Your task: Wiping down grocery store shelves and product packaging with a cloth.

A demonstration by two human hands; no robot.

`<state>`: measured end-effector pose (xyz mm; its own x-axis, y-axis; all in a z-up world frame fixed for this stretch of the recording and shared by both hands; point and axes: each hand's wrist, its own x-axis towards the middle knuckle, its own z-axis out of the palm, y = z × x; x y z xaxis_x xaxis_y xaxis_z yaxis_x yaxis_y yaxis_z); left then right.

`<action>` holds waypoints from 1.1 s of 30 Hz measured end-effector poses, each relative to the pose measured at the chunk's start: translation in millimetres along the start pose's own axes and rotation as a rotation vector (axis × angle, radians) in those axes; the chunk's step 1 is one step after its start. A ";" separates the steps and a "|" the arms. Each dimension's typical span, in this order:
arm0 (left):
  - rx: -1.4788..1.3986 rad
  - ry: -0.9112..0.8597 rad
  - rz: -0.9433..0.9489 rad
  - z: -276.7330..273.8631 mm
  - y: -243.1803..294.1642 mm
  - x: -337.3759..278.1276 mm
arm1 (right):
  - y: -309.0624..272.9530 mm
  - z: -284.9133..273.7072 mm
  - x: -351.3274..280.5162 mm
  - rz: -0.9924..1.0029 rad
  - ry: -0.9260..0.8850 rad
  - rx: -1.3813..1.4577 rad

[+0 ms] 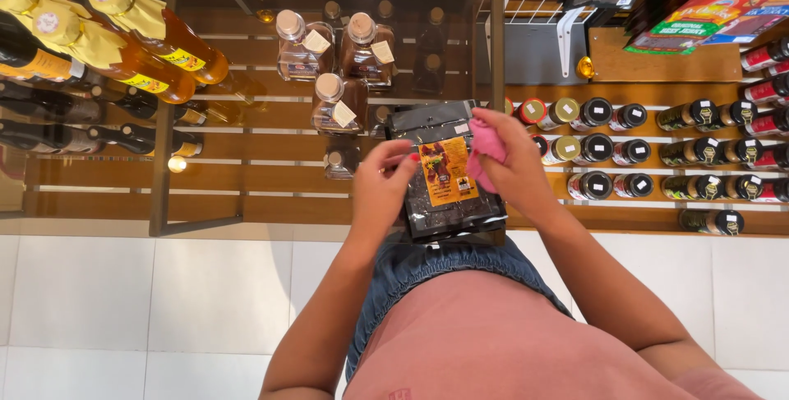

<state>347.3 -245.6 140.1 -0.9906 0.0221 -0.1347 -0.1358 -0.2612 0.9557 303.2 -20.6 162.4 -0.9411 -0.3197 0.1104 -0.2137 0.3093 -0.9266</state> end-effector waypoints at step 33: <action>-0.646 -0.177 -0.228 55.4 -32.1 3.8 | 13.5 2.9 -15.1 -0.464 -0.095 -0.265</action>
<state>347.1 -183.7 123.4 -0.9333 0.2867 -0.2161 -0.3590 -0.7503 0.5552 315.3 -14.2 147.2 -0.7069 -0.5525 0.4416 -0.6714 0.3279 -0.6646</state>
